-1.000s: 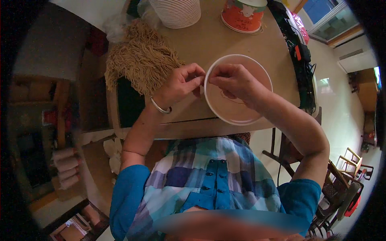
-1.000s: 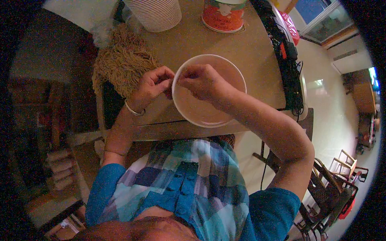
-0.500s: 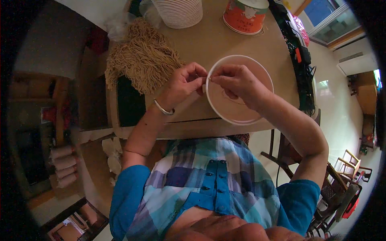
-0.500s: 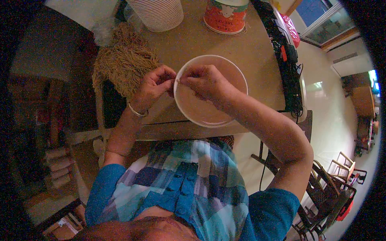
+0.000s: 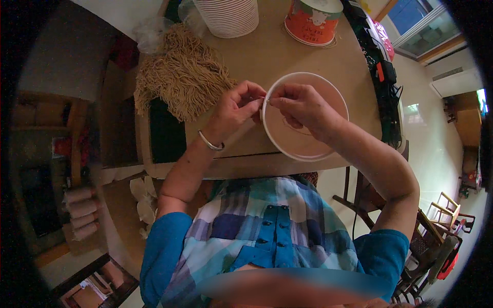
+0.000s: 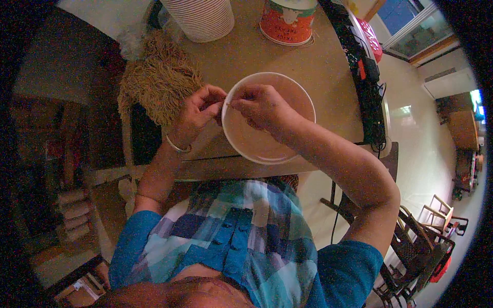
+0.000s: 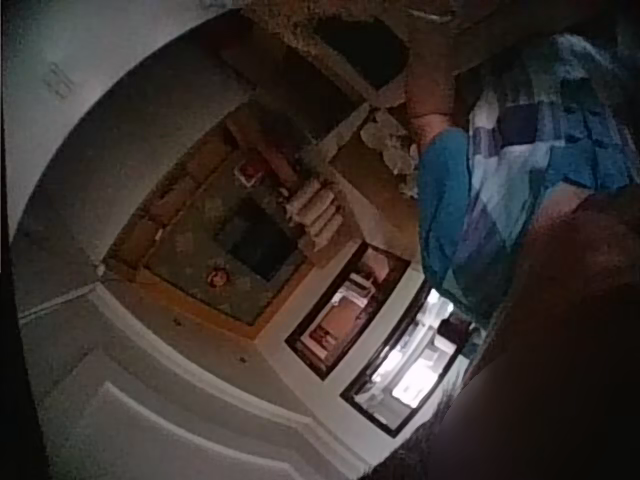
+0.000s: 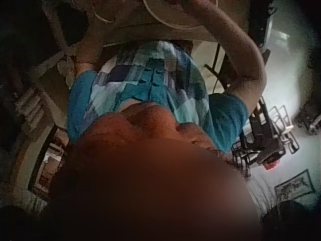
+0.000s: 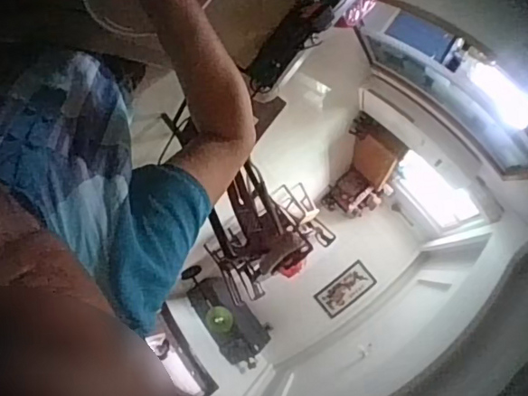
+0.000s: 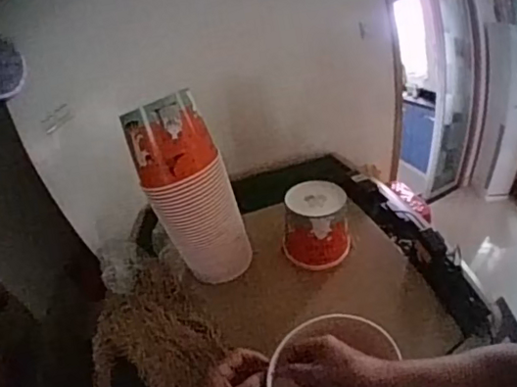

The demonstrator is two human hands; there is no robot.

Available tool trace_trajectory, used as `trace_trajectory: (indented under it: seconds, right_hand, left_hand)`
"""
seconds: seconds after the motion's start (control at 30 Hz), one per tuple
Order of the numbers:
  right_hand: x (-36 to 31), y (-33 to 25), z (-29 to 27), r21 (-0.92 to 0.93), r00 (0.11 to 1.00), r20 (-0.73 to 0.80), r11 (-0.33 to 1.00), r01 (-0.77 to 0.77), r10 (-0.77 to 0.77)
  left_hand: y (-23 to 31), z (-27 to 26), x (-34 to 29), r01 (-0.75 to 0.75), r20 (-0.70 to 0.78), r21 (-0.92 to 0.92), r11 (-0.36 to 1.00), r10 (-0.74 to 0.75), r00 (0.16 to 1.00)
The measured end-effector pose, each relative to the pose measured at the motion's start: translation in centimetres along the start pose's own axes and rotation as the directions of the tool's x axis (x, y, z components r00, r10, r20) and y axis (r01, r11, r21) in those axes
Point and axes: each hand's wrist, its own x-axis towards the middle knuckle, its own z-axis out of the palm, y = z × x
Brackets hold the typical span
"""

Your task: The recorder is threading a thin yellow string through pre-drilled holes on the side of a plastic bucket to create a handle.

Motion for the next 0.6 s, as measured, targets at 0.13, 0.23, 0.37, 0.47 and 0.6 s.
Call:
trace_trajectory:
  seconds: [0.13, 0.23, 0.37, 0.47, 0.6]
  right_hand:
    - [-0.08, -0.15, 0.17, -0.004, 1.000, -0.013, 1.000, -0.024, 0.024]
    - [-0.46, -0.63, 0.38, -0.005, 0.998, -0.042, 0.999, -0.041, 0.041]
    - [-0.74, -0.51, 0.15, 0.022, 0.994, -0.064, 0.996, -0.083, 0.084]
    - [-0.82, -0.16, -0.11, 0.031, 0.995, -0.051, 0.996, -0.088, 0.089]
    - [-0.78, -0.39, 0.27, 0.005, 0.993, -0.087, 0.996, -0.085, 0.085]
  left_hand:
    - [-0.37, -0.37, -0.12, -0.024, 0.020, 0.048, 0.999, 0.023, 1.000]
    - [-0.37, -0.42, -0.23, -0.009, 0.013, 0.040, 0.999, 0.008, 1.000]
    - [-0.33, -0.39, -0.34, -0.027, 0.017, 0.033, 0.999, 0.027, 0.999]
    - [-0.55, -0.36, -0.47, -0.012, 0.007, 0.009, 1.000, 0.012, 1.000]
    - [-0.63, -0.31, -0.48, -0.020, 0.014, 0.012, 1.000, 0.020, 1.000]
